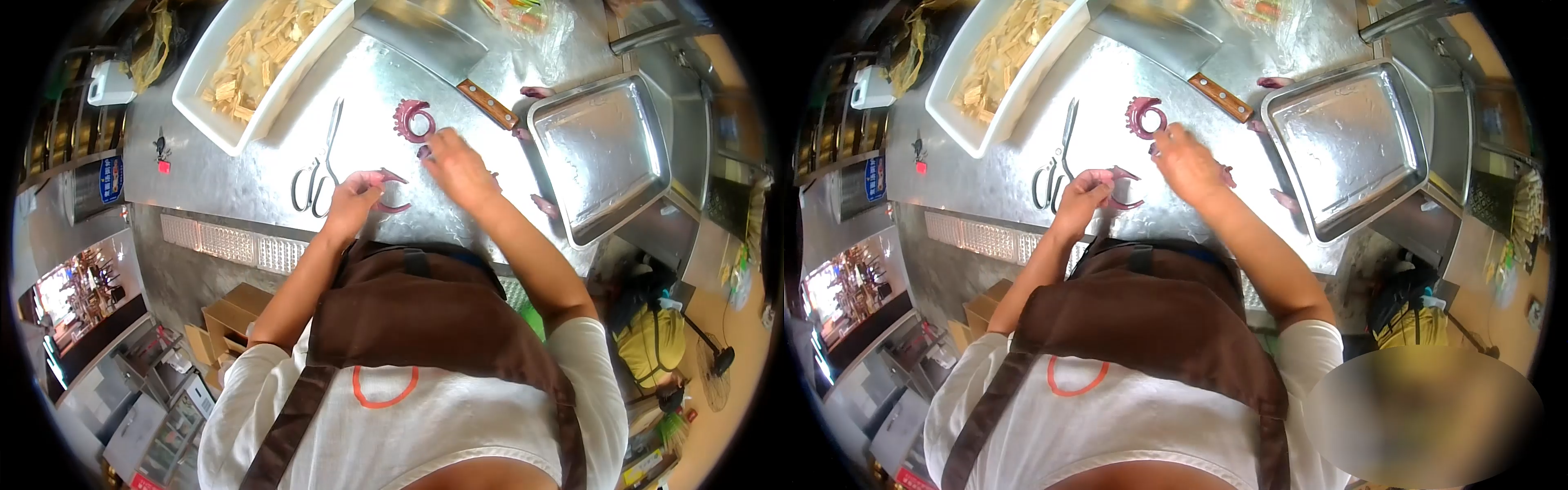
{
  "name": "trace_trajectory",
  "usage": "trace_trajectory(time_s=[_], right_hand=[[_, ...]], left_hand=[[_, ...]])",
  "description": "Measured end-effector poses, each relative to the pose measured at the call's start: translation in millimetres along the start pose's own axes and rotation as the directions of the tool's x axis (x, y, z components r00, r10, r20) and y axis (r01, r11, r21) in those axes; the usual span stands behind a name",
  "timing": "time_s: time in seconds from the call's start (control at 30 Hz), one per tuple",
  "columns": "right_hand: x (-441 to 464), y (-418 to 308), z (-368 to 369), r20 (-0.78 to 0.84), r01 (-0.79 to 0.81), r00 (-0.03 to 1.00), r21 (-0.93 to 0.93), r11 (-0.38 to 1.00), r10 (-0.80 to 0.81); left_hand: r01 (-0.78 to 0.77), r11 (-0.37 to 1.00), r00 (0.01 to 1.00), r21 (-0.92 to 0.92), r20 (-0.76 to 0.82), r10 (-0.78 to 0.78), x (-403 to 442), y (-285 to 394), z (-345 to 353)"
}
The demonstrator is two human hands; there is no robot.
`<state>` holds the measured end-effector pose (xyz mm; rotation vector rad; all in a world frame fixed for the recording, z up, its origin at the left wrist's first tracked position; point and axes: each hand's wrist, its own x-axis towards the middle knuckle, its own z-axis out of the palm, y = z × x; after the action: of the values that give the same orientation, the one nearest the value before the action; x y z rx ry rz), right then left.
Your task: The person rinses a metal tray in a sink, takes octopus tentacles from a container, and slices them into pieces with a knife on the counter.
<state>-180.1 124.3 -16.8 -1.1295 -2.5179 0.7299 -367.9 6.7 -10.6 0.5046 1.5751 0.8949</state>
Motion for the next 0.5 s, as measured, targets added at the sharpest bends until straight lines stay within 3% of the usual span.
trace_trajectory(time_s=[0.03, 0.1, 0.13, 0.2, 0.33, 0.43, 0.47, 0.5], right_hand=[[0, -8, 3, 0.101, -0.009, 0.995, -0.025, 1.000, 0.012], [0, -10, 16, 0.123, 0.035, 0.992, -0.068, 0.997, -0.027], [-1, -10, 22, 0.149, 0.070, 0.987, -0.112, 0.991, -0.053], [-1, -20, 17, 0.153, 0.072, 0.987, -0.095, 0.993, -0.057], [-3, -22, 23, 0.138, -0.009, 0.990, -0.088, 0.996, 0.021], [-6, -17, 31, 0.061, -0.013, 0.998, 0.034, 0.999, 0.011], [-10, -17, 36, -0.021, -0.048, 0.998, 0.180, 0.982, 0.052], [-11, -14, 52, -0.033, -0.142, 0.987, 0.308, 0.941, 0.160]], left_hand=[[-0.006, 1.000, 1.000, -0.001, -0.005, 0.006, -3, 0, 4], [0.078, 0.979, 0.997, -0.189, 0.011, -0.078, -10, 1, 10], [0.073, 0.980, 0.997, -0.185, 0.008, -0.073, -14, 2, 11], [0.110, 0.925, 0.994, -0.363, 0.020, -0.110, -19, 3, 17], [0.118, 0.865, 0.993, -0.488, 0.045, -0.110, -24, -2, 28], [0.071, 0.828, 0.997, -0.556, 0.047, -0.054, -25, -2, 38], [0.054, 0.794, 0.998, -0.606, 0.038, -0.040, -25, -1, 45], [0.001, 0.805, 0.985, -0.593, 0.139, 0.101, -19, -8, 41]])
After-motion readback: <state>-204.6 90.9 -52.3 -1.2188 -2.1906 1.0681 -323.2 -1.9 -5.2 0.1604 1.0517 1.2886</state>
